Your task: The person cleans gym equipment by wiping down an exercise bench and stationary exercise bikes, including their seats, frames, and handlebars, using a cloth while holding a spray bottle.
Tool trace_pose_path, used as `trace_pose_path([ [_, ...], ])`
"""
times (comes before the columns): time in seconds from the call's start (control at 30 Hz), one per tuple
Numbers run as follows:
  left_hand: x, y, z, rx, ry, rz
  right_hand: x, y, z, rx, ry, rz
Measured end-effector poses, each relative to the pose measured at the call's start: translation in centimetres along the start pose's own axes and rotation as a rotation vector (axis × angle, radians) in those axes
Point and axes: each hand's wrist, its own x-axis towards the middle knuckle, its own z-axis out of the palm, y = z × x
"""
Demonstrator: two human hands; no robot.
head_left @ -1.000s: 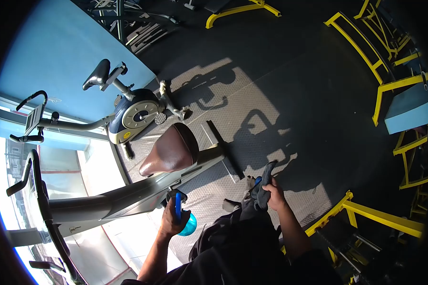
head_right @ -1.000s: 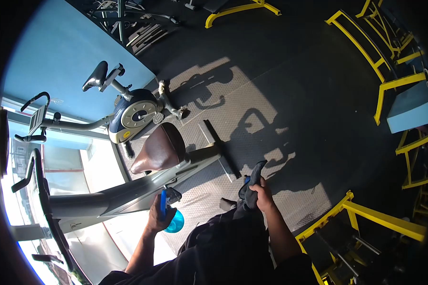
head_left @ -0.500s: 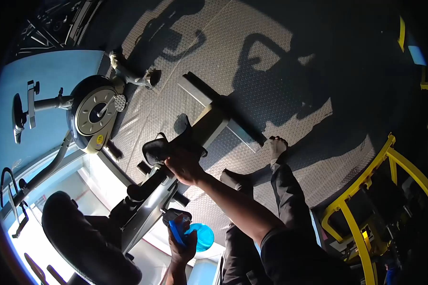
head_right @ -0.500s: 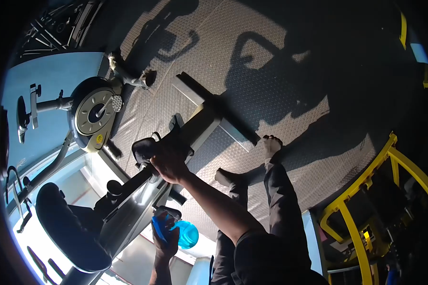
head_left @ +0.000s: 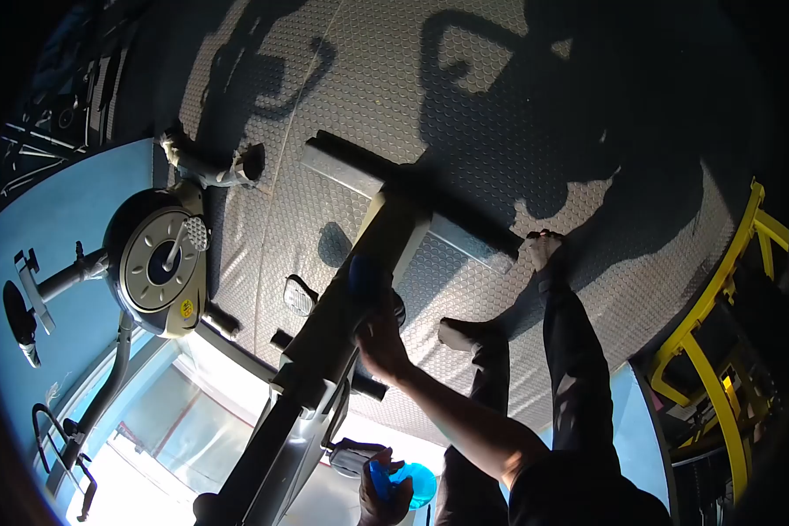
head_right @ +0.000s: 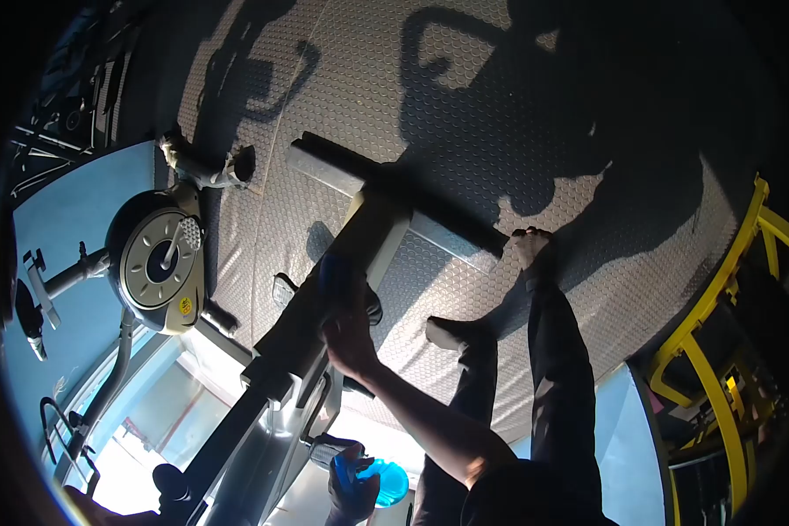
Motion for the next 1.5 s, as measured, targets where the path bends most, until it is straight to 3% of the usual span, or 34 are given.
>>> trace_pose_path([
  [0.03, -0.1, -0.1, 0.1, 0.001, -0.009, 0.001, -4.2, -2.0, 2.0, 0.509, -0.029, 0.069],
  [0.13, 0.5, 0.1, 0.3, -0.014, 0.032, 0.044, -3.1, -4.9, 0.7, 0.291, -0.052, 0.066],
  [0.2, 1.0, 1.6, -0.3, -0.024, 0.047, -0.109, 2.0, -1.4, 0.6, 0.108, 0.238, -0.141],
  [0.23, 1.2, 2.0, 0.1, -0.082, 0.104, -0.173, 4.7, 2.6, 0.6, 0.019, 0.226, -0.128],
  [0.3, -0.4, -0.5, 0.3, -0.096, 0.147, -0.335, 9.5, 6.5, -0.1, 0.189, 0.294, 0.032],
  [0.33, 0.2, 0.1, 0.4, -0.109, 0.14, -0.269, 11.9, 6.5, -1.1, 0.277, 0.336, 0.108],
  [0.4, 0.5, 0.5, 0.6, -0.013, 0.074, -0.208, 11.3, 3.7, -3.4, 0.82, 0.256, 0.519],
  [0.43, 0.4, 0.5, 0.9, 0.013, 0.063, -0.166, 10.4, 3.6, -3.9, 0.833, 0.086, 0.621],
  [0.57, -1.1, 2.9, 1.6, -0.06, 0.092, -0.242, -0.8, 3.5, 0.3, 0.398, -0.112, 0.32],
  [0.6, -1.5, 4.0, 1.5, -0.068, 0.096, -0.271, -4.2, -3.5, -1.4, 0.56, -0.203, 0.499],
  [0.63, -2.2, 5.4, 1.0, -0.048, 0.087, -0.322, -7.5, -4.5, -0.9, 0.352, -0.266, 0.388],
  [0.7, -4.3, 6.2, 0.4, -0.124, 0.133, -0.286, -13.4, -6.3, -0.1, 0.004, -0.406, 0.27],
  [0.73, -5.4, 7.0, 0.2, -0.102, 0.199, -0.218, -15.8, -7.7, 0.3, 0.108, -0.414, 0.292],
  [0.83, -9.7, 5.6, 1.1, 0.175, 0.376, -0.025, -19.7, -13.8, -1.8, -0.088, -0.638, 0.126],
  [0.9, -10.6, 9.2, -0.1, -0.21, 0.429, -0.245, -20.3, -16.5, -2.6, -0.135, -0.726, -0.041],
  [0.93, -11.5, 9.6, -0.1, -0.202, 0.461, -0.247, -19.9, -17.2, -2.6, -0.166, -0.756, -0.134],
  [1.03, -14.0, 7.4, 2.9, -0.35, 0.645, -0.168, -17.1, -15.2, -0.6, -0.385, -0.707, -0.441],
  [1.1, -15.1, 8.1, 1.9, -0.338, 0.567, -0.217, -14.1, -11.0, 1.6, -0.6, -0.604, -0.624],
  [1.17, -16.6, 4.8, 4.7, -0.161, 0.817, 0.104, -11.5, -6.5, 4.3, -0.814, -0.46, -0.789],
  [1.2, -17.9, 4.9, 4.4, -0.218, 0.755, -0.015, -11.2, -5.4, 6.2, -0.901, -0.378, -0.867],
  [1.23, -19.5, 5.3, 4.1, -0.524, 0.634, -0.286, -11.6, -3.9, 8.6, -0.973, -0.291, -0.953],
  [1.27, -20.8, 4.4, 4.4, -0.584, 0.647, -0.315, -13.5, -4.0, 11.7, -1.011, -0.293, -0.964],
  [1.3, -22.0, 3.5, 4.7, -0.643, 0.657, -0.339, -16.6, -5.7, 14.7, -1.067, -0.436, -0.767],
  [1.33, -23.0, 3.0, 4.5, -0.66, 0.661, -0.344, -19.5, -5.5, 17.9, -0.997, -0.624, -0.731],
  [1.37, -24.1, 2.6, 4.0, -0.792, 0.631, -0.488, -23.4, -5.5, 21.6, -0.656, -0.712, -0.511],
  [1.4, -25.1, 2.1, 3.6, -0.92, 0.595, -0.628, -27.2, -4.8, 25.1, -0.347, -0.659, -0.549],
  [1.43, -26.2, 0.8, 4.0, -0.928, 0.601, -0.622, -30.7, -8.3, 26.5, -0.357, -0.753, -0.61],
  [1.5, -29.0, -2.7, 6.4, -0.558, 0.743, -0.483, -38.4, -12.0, 29.4, -0.171, -0.989, -0.786],
])
